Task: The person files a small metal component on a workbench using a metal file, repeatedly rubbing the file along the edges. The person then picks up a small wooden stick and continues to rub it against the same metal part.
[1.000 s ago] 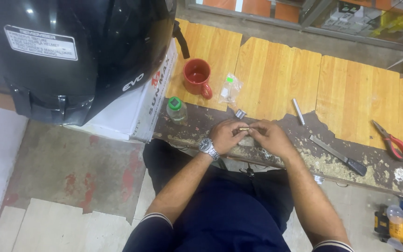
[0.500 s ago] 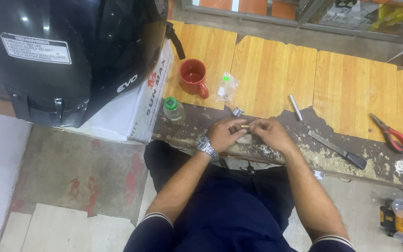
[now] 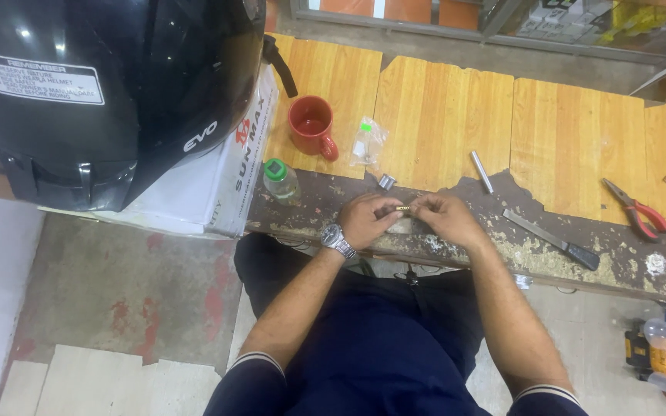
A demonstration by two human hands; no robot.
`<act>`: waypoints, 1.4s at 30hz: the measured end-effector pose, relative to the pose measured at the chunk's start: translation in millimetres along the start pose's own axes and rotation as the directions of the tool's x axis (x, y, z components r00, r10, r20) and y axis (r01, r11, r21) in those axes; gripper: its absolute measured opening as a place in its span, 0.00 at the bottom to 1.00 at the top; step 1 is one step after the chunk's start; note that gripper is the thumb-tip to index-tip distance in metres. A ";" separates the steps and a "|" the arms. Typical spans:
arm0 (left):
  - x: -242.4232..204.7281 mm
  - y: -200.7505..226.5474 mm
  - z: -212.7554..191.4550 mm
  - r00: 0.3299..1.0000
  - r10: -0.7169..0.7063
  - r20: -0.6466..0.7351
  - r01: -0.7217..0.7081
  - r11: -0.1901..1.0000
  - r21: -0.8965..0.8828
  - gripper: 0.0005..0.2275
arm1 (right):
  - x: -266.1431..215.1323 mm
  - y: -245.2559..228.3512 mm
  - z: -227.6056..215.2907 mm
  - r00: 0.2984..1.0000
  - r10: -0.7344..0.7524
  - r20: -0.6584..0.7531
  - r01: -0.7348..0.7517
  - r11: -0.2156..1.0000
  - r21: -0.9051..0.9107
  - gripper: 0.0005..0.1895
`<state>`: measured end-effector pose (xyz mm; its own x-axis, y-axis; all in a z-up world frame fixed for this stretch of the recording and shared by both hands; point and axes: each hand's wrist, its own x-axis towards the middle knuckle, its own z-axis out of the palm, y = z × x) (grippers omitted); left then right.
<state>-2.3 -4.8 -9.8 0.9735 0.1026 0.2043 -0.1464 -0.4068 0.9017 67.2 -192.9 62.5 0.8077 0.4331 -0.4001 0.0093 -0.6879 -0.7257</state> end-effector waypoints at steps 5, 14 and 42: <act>0.1 -2.7 -1.0 1.000 -0.013 0.012 0.012 1.000 0.017 0.10 | 28.3 6.4 -10.5 0.981 -0.031 -0.189 0.008 0.993 -0.121 0.13; 1.8 -3.7 -3.9 0.999 -0.015 0.034 0.013 0.998 0.055 0.10 | 57.3 -13.3 4.9 0.960 -0.119 -0.255 0.005 0.914 -0.405 0.12; 5.2 14.1 -15.6 0.980 -0.120 0.157 0.104 0.989 0.105 0.11 | 59.8 12.0 5.3 0.929 -0.201 -0.312 0.091 0.938 -0.334 0.12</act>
<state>-2.0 4.1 9.9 0.9994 0.0070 0.0326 -0.0250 -0.4873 0.8729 112.5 -172.2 26.9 0.9319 0.3592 -0.0511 0.2795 -0.8005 -0.5302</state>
